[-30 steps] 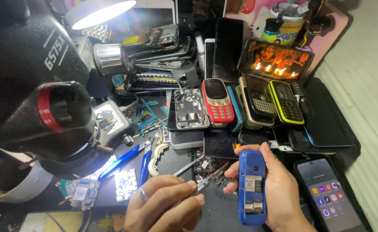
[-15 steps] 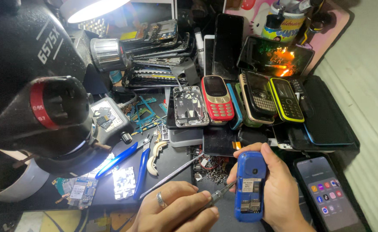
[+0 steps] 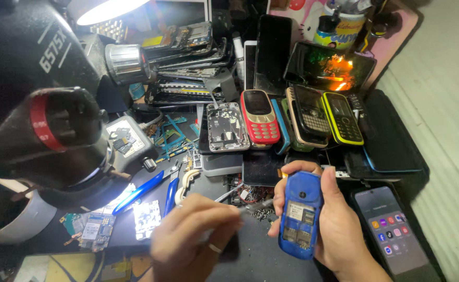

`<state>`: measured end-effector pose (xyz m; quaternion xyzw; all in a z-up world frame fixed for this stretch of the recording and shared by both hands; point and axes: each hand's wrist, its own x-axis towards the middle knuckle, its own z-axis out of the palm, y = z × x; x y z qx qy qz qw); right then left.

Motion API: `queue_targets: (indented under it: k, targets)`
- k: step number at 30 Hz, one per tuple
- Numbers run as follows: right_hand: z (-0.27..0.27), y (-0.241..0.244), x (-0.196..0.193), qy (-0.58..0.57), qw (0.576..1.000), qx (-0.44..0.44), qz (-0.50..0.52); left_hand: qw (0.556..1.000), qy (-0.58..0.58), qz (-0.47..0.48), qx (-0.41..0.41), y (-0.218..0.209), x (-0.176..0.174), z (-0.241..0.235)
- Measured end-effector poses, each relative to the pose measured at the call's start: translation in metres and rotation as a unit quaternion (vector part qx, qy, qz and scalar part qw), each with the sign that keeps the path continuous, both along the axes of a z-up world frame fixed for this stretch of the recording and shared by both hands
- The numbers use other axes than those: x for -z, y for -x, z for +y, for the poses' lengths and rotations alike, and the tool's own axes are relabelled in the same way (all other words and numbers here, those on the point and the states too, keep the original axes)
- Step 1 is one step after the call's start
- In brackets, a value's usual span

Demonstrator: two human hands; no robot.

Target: The person uses a screwdriver to remove screws from the back of a blue feature phone, then uses a plastic pry tool to separate the back cover. The person removes the battery and SIM card, then detaches the internal circuit board from the phone casing.

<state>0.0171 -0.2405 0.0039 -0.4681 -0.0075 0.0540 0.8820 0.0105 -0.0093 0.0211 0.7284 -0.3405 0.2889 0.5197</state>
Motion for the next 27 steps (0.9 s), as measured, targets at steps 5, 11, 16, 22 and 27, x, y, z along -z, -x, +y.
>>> queue_targets:
  k: [5,11,16,22,27]
  targets:
    - [-0.013,-0.003,-0.002,-0.052,0.997,-0.003,-0.049,0.996,0.057,0.064,-0.032,0.000,0.005,0.003]
    - [-0.013,-0.001,0.003,-0.026,0.990,0.080,-0.112,0.987,0.102,0.123,-0.032,-0.003,0.010,0.001]
    - [-0.013,-0.005,0.007,0.073,0.974,0.202,-0.073,0.974,0.127,0.186,-0.011,-0.006,0.016,0.005]
    - [-0.015,-0.003,0.012,0.111,0.969,0.210,-0.070,0.996,0.009,0.092,-0.019,-0.005,-0.007,0.017]
    - [-0.017,-0.006,0.011,0.105,0.965,0.237,-0.049,0.972,-0.178,0.131,0.075,-0.004,-0.017,0.031]
